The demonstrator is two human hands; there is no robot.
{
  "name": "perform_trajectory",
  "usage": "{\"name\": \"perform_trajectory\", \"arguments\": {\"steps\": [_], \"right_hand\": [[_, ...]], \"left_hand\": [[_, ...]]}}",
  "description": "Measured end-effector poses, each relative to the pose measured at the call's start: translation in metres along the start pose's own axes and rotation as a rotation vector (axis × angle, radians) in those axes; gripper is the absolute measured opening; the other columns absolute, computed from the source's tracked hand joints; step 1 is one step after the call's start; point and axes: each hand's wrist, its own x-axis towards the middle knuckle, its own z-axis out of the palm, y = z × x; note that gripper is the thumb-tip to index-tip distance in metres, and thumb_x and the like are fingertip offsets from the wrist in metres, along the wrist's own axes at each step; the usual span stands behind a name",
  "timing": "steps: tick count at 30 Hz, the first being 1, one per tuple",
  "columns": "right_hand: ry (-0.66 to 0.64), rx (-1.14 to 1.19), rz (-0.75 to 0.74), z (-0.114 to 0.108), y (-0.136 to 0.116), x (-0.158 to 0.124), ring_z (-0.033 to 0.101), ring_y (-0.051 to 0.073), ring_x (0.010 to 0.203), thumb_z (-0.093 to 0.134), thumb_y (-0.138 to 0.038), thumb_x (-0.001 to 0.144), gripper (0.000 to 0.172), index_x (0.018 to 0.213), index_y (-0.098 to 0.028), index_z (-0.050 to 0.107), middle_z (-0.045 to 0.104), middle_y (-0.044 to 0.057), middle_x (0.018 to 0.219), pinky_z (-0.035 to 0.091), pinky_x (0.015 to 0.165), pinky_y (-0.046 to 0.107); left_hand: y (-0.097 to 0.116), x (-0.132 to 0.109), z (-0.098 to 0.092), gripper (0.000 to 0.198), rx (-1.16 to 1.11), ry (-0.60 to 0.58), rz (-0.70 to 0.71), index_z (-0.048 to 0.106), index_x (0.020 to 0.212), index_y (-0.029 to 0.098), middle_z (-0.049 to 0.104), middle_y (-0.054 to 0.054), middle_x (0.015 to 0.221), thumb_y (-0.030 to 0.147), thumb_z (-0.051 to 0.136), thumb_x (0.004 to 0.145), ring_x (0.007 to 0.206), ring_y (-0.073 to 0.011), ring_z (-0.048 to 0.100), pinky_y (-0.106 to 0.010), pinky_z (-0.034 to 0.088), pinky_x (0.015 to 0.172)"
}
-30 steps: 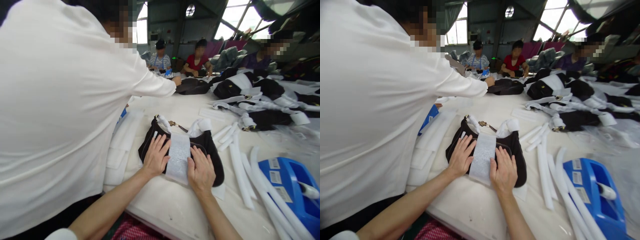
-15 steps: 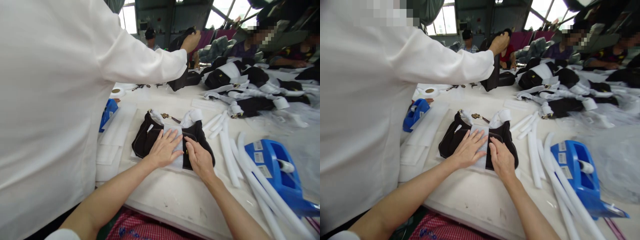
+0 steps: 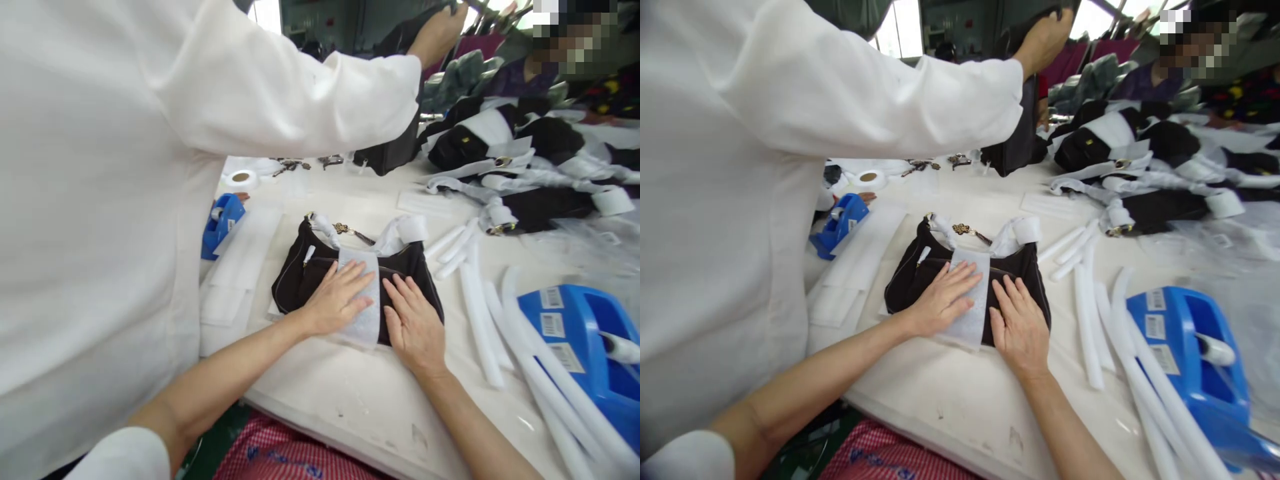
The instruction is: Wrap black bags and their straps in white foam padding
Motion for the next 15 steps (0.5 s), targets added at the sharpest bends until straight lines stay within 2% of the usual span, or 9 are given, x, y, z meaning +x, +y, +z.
{"name": "perform_trajectory", "arguments": {"steps": [2,4,8,11,15], "right_hand": [[0.002,0.006,-0.005,0.000,0.001,0.000,0.038,0.030,0.138,0.041,-0.032,0.095,0.049,0.141,-0.016,0.048,0.049,0.012,0.145,0.040,0.108,0.048],[0.011,0.006,-0.023,0.000,0.000,0.000,0.038,0.030,0.138,0.042,-0.032,0.095,0.048,0.139,-0.014,0.050,0.050,0.013,0.144,0.039,0.109,0.047],[0.028,-0.004,-0.023,0.000,-0.002,-0.001,0.039,0.030,0.138,0.042,-0.032,0.095,0.048,0.138,-0.015,0.051,0.052,0.013,0.142,0.040,0.108,0.047],[0.024,-0.007,-0.026,0.000,-0.003,0.001,0.040,0.030,0.137,0.042,-0.032,0.095,0.048,0.139,-0.016,0.050,0.052,0.012,0.142,0.042,0.107,0.047],[0.025,-0.021,-0.046,0.000,-0.001,0.005,0.041,0.029,0.136,0.041,-0.033,0.096,0.046,0.136,-0.014,0.054,0.054,0.013,0.140,0.042,0.108,0.046]], "left_hand": [[-0.009,-0.009,-0.006,0.054,0.024,0.091,-0.028,0.032,0.149,0.021,0.029,-0.010,0.157,0.043,0.029,0.100,0.147,-0.0248,0.019,-0.053,0.017,0.119],[-0.019,-0.021,-0.006,0.057,0.105,0.165,-0.057,0.027,0.151,0.021,0.025,-0.011,0.158,0.044,0.032,0.099,0.148,-0.0267,0.014,-0.055,0.012,0.119],[-0.032,-0.036,0.008,0.060,0.206,0.159,-0.040,0.030,0.149,0.017,0.027,-0.013,0.157,0.043,0.039,0.096,0.148,-0.0290,0.013,-0.057,0.009,0.119],[-0.036,-0.035,0.007,0.056,0.155,0.159,-0.025,0.035,0.147,0.016,0.031,-0.014,0.155,0.041,0.038,0.097,0.147,-0.0282,0.019,-0.057,0.011,0.119],[-0.034,-0.034,-0.017,0.047,-0.014,0.202,-0.077,0.041,0.142,0.015,0.045,-0.013,0.147,0.030,0.029,0.099,0.139,-0.0235,0.036,-0.052,0.023,0.118]]}}
